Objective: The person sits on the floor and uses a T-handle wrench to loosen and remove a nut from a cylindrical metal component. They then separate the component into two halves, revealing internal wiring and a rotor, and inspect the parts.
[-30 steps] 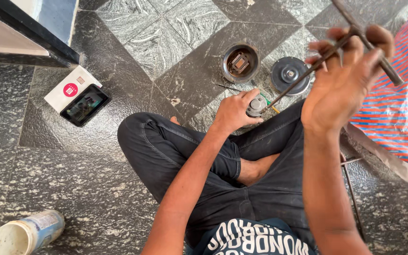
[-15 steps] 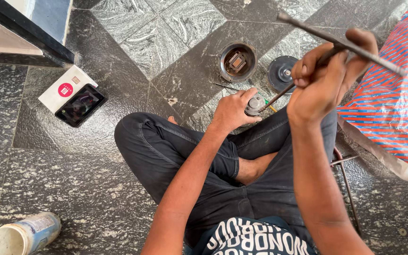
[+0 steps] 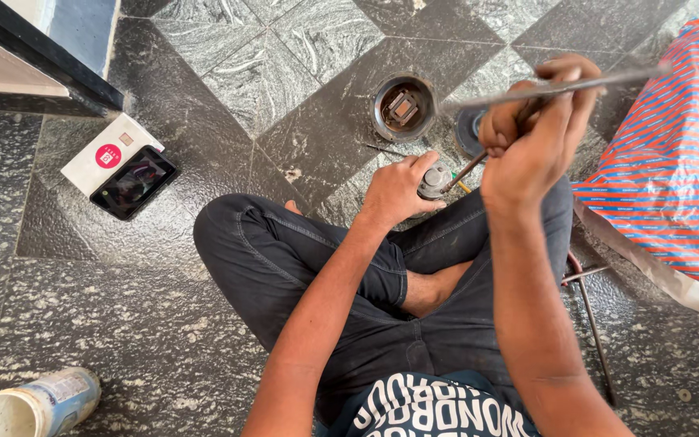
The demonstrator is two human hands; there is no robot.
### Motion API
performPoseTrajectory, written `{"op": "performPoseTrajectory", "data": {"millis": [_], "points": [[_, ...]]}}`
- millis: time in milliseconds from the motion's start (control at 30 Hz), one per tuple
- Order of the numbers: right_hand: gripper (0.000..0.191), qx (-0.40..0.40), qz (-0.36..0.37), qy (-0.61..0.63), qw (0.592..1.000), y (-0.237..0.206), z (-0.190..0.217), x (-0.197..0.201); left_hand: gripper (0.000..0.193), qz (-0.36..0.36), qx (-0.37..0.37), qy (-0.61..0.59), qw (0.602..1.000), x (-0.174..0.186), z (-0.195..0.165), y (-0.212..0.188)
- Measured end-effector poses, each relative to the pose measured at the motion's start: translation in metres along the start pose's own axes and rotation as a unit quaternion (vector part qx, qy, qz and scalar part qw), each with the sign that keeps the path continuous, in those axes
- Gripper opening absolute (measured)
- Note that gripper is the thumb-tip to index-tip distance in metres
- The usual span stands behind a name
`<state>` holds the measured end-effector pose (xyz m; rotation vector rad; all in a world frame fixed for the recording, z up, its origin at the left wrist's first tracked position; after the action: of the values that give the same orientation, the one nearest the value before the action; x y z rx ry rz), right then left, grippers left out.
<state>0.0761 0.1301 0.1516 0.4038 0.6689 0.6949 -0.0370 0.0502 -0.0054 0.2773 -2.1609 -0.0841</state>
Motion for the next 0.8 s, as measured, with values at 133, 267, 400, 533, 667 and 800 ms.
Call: {"op": "performPoseTrajectory", "data": {"millis": [133,267,400,533,667,800], "points": [[0.036,0.101,0.011,-0.14,0.985,-0.014,0.003,-0.02,0.097,0.014,0.015,-0.002,1.0,0.0,0.001,0.0],[0.041,0.054,0.04,-0.099,0.993,-0.012,-0.001,-0.015,0.099,0.012,0.014,-0.003,1.0,-0.002,0.001,0.0],[0.05,-0.068,0.079,0.041,0.994,-0.002,-0.003,0.003,0.098,0.027,0.02,-0.005,0.999,-0.003,0.001,0.0],[0.041,-0.042,0.064,0.002,0.997,0.0,-0.003,0.001,0.1,0.024,0.02,-0.003,0.999,-0.003,-0.001,0.002],[0.03,0.036,0.029,-0.042,0.998,-0.009,0.01,-0.012,0.098,0.014,0.016,-0.003,1.0,-0.003,0.001,0.001],[0.047,0.077,0.049,-0.126,0.988,-0.015,0.016,-0.016,0.096,0.002,0.009,-0.012,1.0,-0.003,0.001,0.0]]}}
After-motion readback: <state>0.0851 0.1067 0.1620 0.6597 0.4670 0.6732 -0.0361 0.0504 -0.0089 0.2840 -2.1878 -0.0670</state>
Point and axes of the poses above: each hand's wrist, its own y-axis towards the middle knuckle, its own x-axis out of the back of the hand, z = x × y, the point moved 2 cm from there along y, towards the middle knuckle, and after that the axes turned 8 degrees about z, right-handed, at the moved point
